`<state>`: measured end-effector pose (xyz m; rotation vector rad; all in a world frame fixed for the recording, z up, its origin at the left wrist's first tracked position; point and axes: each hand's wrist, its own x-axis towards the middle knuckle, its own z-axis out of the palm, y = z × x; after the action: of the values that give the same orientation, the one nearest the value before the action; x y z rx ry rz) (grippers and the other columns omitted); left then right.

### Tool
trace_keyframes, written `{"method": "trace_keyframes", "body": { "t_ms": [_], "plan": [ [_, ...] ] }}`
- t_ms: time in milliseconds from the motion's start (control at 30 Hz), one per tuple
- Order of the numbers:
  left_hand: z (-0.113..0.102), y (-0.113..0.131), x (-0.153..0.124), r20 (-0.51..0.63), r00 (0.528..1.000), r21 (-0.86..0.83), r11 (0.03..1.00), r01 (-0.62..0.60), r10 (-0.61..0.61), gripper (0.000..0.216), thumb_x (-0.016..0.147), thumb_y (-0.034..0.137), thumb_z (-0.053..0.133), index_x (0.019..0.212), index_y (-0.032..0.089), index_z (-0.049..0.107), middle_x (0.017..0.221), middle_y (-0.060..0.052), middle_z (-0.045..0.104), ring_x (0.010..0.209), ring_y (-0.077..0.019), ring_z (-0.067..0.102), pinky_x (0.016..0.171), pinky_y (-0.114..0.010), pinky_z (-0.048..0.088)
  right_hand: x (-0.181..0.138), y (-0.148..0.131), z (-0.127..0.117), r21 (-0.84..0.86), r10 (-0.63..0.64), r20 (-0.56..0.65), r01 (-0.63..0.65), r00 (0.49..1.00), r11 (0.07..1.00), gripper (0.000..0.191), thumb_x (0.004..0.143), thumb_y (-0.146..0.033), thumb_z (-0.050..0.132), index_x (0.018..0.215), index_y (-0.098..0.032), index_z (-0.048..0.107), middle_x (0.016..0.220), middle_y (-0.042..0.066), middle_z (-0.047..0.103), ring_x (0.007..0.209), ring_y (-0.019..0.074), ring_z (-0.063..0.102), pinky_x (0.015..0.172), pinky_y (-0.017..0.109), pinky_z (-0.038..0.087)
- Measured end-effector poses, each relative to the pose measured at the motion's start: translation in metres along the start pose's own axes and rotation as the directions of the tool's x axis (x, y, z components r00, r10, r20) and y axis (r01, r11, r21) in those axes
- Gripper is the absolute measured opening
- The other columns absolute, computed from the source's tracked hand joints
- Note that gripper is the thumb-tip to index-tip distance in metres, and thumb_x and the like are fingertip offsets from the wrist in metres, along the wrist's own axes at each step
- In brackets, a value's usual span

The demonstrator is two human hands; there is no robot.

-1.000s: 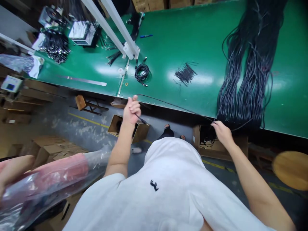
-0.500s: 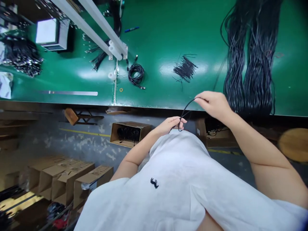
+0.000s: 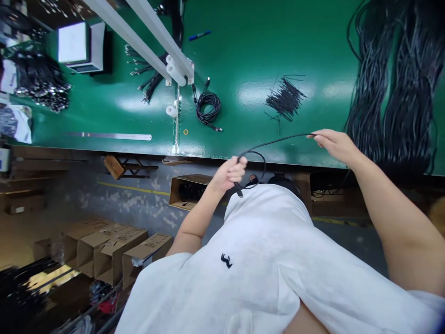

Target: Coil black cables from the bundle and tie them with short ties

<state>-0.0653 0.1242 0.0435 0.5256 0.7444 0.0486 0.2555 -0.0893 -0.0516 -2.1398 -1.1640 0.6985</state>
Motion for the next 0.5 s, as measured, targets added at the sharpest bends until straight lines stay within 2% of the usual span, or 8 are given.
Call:
{"method": "trace_keyframes", "body": {
  "t_ms": [33, 100, 167, 267, 367, 433, 467, 500],
  "plan": [
    [-0.001, 0.011, -0.005, -0.086, 0.990, -0.051, 0.992, -0.119, 0.114, 0.037, 0.102, 0.033, 0.040, 0.086, 0.015, 0.067, 0.051, 0.008, 0.022, 0.036, -0.0027, 0.016, 0.031, -0.012, 0.015, 0.000, 0.016, 0.000, -0.024, 0.012, 0.005, -0.011, 1.000, 1.000, 0.032, 0.095, -0.039, 0.041, 0.099, -0.020, 0.067, 0.091, 0.010, 0.068, 0.077, 0.0186, 0.057, 0.074, 0.031, 0.040],
    [-0.002, 0.025, -0.013, -0.214, 0.927, -0.076, 0.941, -0.329, 0.307, 0.038, 0.104, 0.036, 0.034, 0.101, 0.019, 0.068, 0.051, 0.007, 0.025, 0.035, -0.0041, 0.021, 0.031, -0.013, 0.016, -0.003, 0.036, 0.002, -0.149, -0.048, 0.056, 0.056, 0.997, 0.987, 0.030, 0.095, -0.037, 0.039, 0.088, -0.021, 0.064, 0.082, 0.011, 0.067, 0.074, 0.0215, 0.056, 0.070, 0.034, 0.037],
    [0.003, 0.028, -0.012, -0.232, 0.902, -0.021, 0.925, -0.378, 0.364, 0.034, 0.103, 0.035, 0.037, 0.113, 0.020, 0.066, 0.051, 0.007, 0.033, 0.036, -0.0039, 0.028, 0.032, -0.013, 0.021, -0.009, 0.033, 0.002, -0.297, -0.212, 0.214, 0.270, 0.954, 0.916, 0.028, 0.093, -0.031, 0.040, 0.080, -0.021, 0.063, 0.077, 0.013, 0.066, 0.071, 0.0241, 0.055, 0.068, 0.037, 0.032],
    [0.024, 0.009, 0.016, -0.134, 0.952, 0.171, 0.953, -0.250, 0.274, 0.029, 0.097, 0.037, 0.053, 0.112, 0.014, 0.064, 0.060, 0.005, 0.053, 0.045, -0.0034, 0.048, 0.043, -0.013, 0.035, -0.014, -0.009, -0.006, -0.358, -0.424, 0.426, 0.579, 0.799, 0.732, 0.031, 0.094, -0.027, 0.039, 0.079, -0.020, 0.064, 0.073, 0.012, 0.065, 0.066, 0.0227, 0.054, 0.067, 0.037, 0.026],
    [0.059, -0.018, 0.066, -0.004, 0.970, 0.388, 0.895, -0.223, 0.243, 0.034, 0.090, 0.043, 0.063, 0.101, 0.011, 0.064, 0.087, -0.007, 0.071, 0.077, -0.0119, 0.068, 0.072, -0.023, 0.052, -0.003, -0.058, -0.027, -0.251, -0.531, 0.500, 0.702, 0.684, 0.667, 0.035, 0.096, -0.034, 0.038, 0.081, -0.020, 0.066, 0.074, 0.008, 0.067, 0.067, 0.0199, 0.055, 0.067, 0.035, 0.027],
    [0.086, -0.029, 0.096, 0.113, 0.965, 0.487, 0.833, -0.262, 0.237, 0.034, 0.088, 0.045, 0.065, 0.095, 0.011, 0.065, 0.094, -0.010, 0.073, 0.090, -0.0153, 0.069, 0.087, -0.029, 0.051, 0.011, -0.073, -0.047, -0.128, -0.568, 0.508, 0.710, 0.647, 0.693, 0.037, 0.097, -0.040, 0.037, 0.082, -0.022, 0.066, 0.078, 0.005, 0.069, 0.071, 0.0188, 0.058, 0.069, 0.033, 0.031],
    [0.098, -0.032, 0.107, 0.182, 0.962, 0.520, 0.811, -0.269, 0.203, 0.034, 0.087, 0.045, 0.066, 0.091, 0.010, 0.065, 0.091, -0.010, 0.073, 0.088, -0.0151, 0.069, 0.088, -0.029, 0.050, 0.019, -0.075, -0.058, -0.090, -0.577, 0.484, 0.693, 0.658, 0.715, 0.038, 0.097, -0.042, 0.037, 0.083, -0.023, 0.067, 0.080, 0.004, 0.070, 0.073, 0.0186, 0.059, 0.072, 0.033, 0.033],
    [0.109, -0.034, 0.116, 0.249, 0.957, 0.537, 0.802, -0.262, 0.146, 0.035, 0.086, 0.045, 0.067, 0.088, 0.010, 0.066, 0.083, -0.008, 0.072, 0.080, -0.0139, 0.068, 0.085, -0.029, 0.051, 0.026, -0.073, -0.069, -0.075, -0.574, 0.440, 0.665, 0.691, 0.743, 0.039, 0.097, -0.045, 0.037, 0.085, -0.023, 0.067, 0.082, 0.003, 0.070, 0.076, 0.0186, 0.060, 0.074, 0.032, 0.035]
  ]
}}
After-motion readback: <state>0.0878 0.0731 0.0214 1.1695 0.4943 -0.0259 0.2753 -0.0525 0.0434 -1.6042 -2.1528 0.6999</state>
